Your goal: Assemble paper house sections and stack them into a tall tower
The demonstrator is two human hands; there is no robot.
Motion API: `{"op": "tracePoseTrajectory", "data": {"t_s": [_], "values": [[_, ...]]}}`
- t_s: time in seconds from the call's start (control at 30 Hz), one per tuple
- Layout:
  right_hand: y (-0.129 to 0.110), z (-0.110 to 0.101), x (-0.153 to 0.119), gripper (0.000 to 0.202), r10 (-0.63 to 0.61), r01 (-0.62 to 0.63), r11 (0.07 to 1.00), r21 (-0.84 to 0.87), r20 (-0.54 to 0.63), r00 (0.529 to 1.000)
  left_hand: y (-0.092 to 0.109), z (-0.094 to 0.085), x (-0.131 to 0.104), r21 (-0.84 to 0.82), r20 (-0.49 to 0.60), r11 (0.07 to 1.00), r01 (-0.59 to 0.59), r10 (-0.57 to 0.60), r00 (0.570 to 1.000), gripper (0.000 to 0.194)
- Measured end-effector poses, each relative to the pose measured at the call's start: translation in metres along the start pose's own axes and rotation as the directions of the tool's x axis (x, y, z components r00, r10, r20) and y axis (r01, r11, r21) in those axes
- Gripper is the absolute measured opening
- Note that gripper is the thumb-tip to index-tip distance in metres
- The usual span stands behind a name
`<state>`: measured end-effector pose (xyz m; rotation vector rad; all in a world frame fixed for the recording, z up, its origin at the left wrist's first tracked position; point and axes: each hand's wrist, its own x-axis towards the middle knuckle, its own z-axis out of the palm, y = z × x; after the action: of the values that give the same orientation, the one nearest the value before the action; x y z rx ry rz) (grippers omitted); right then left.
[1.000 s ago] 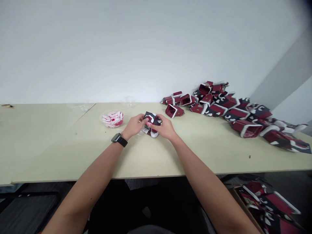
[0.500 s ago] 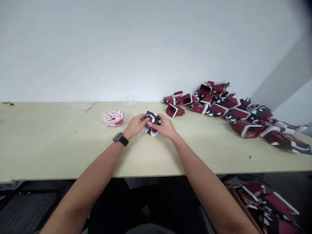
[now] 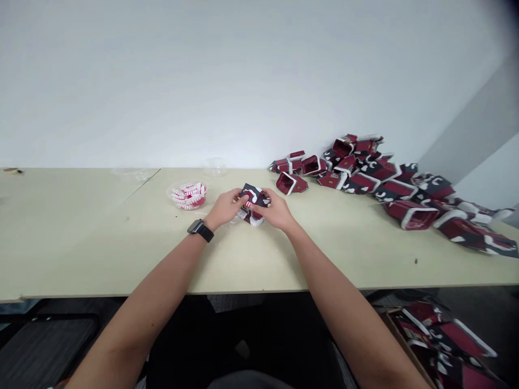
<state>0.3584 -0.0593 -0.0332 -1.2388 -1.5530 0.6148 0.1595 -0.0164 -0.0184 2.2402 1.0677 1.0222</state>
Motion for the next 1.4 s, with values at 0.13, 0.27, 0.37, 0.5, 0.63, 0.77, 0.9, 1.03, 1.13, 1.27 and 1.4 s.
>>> {"op": "tracePoseTrajectory", "data": {"t_s": [0.13, 0.27, 0.37, 0.5, 0.63, 0.77, 0.9, 1.03, 1.13, 1.27, 1.4], "values": [[-0.003, -0.001, 0.001, 0.063, -0.001, 0.003, 0.997, 0.081, -0.027, 1.000, 0.002, 0.001, -0.001, 0.023, -0.011, 0.999, 0.036, -0.036, 0.999, 0.047], [0.001, -0.015, 0.012, 0.047, 0.046, -0.059, 0.997, -0.050, -0.225, 0.973, 0.001, 0.002, 0.000, 0.020, -0.049, 0.995, 0.100, -0.098, 0.994, 0.047], [0.010, -0.037, 0.030, 0.041, 0.059, -0.160, 0.936, -0.315, -0.308, 0.950, -0.002, 0.003, -0.001, -0.011, -0.089, 0.986, 0.167, -0.167, 0.982, 0.046], [0.024, -0.066, 0.066, 0.040, 0.060, -0.225, 0.843, -0.488, -0.332, 0.942, -0.006, 0.005, -0.002, -0.054, -0.106, 0.979, 0.199, -0.203, 0.973, 0.054], [0.039, -0.082, 0.095, 0.036, 0.122, -0.314, 0.762, -0.566, -0.352, 0.928, -0.006, 0.005, -0.002, -0.107, -0.125, 0.976, 0.192, -0.205, 0.971, 0.064], [0.045, -0.087, 0.102, 0.009, 0.175, -0.377, 0.744, -0.552, -0.383, 0.907, -0.003, 0.003, -0.003, -0.121, -0.145, 0.975, 0.186, -0.202, 0.969, 0.068], [0.031, -0.098, 0.101, 0.007, 0.157, -0.371, 0.823, -0.431, -0.455, 0.877, 0.001, 0.002, -0.003, -0.142, -0.192, 0.974, 0.177, -0.203, 0.960, 0.066], [0.001, -0.109, 0.102, 0.012, 0.200, -0.307, 0.941, -0.141, -0.499, 0.843, 0.005, 0.001, -0.004, -0.183, -0.267, 0.979, 0.095, -0.142, 0.953, 0.073], [-0.019, -0.097, 0.094, 0.010, 0.292, -0.249, 0.956, 0.156, -0.411, 0.864, 0.011, 0.001, -0.006, -0.192, -0.312, 0.981, -0.012, -0.050, 0.949, 0.084], [-0.037, -0.057, 0.066, 0.008, 0.348, -0.224, 0.867, 0.445, -0.220, 0.911, 0.032, 0.006, -0.010, -0.288, -0.359, 0.953, -0.096, -0.014, 0.933, 0.061], [-0.050, -0.011, 0.031, 0.011, 0.288, -0.159, 0.768, 0.620, -0.113, 0.951, 0.054, 0.017, -0.011, -0.587, -0.401, 0.797, -0.143, -0.132, 0.907, 0.051]]}}
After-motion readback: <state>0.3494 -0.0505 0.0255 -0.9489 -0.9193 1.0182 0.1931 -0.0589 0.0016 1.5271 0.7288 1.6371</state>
